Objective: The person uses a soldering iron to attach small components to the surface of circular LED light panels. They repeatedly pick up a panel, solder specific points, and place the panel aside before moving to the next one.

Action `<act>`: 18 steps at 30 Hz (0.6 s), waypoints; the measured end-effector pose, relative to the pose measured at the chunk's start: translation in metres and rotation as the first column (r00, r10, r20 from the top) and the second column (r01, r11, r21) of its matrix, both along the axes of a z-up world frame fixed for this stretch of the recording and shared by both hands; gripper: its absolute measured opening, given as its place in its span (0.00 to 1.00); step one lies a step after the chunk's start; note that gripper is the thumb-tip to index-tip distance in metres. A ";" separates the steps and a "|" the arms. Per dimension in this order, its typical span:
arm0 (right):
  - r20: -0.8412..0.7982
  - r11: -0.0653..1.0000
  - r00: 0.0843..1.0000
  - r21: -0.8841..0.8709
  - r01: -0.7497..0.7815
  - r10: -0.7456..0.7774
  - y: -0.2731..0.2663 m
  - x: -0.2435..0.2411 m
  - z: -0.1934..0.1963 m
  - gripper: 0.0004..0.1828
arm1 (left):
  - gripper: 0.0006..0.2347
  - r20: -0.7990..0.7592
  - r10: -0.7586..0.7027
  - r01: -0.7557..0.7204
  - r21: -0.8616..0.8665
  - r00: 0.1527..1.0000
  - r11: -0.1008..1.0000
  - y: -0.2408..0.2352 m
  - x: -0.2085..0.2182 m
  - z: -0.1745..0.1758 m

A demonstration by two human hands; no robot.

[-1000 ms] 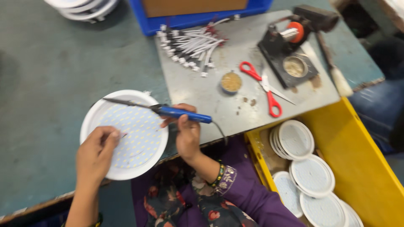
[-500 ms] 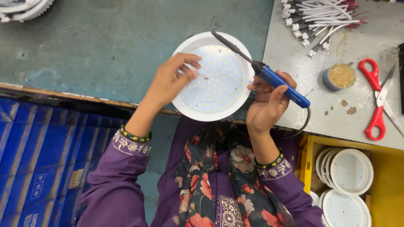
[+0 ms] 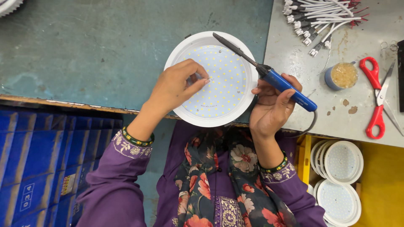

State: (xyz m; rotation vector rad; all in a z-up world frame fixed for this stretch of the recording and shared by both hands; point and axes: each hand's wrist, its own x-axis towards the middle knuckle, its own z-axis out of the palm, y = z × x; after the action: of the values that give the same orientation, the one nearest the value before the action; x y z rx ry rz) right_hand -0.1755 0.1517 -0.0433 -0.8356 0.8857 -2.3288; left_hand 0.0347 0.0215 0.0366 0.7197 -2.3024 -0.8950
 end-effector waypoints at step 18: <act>0.022 1.000 0.999 -0.015 -0.025 0.026 0.000 -0.002 0.000 0.24 | 0.04 -0.114 0.151 -0.129 0.179 0.982 0.975 -0.004 -0.008 -0.016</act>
State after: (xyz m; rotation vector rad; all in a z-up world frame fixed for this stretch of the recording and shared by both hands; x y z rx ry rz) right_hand -0.1774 0.1520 -0.0434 -0.8209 0.8444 -2.3211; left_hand 0.0264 0.0175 0.0203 0.8610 -2.0536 -1.0498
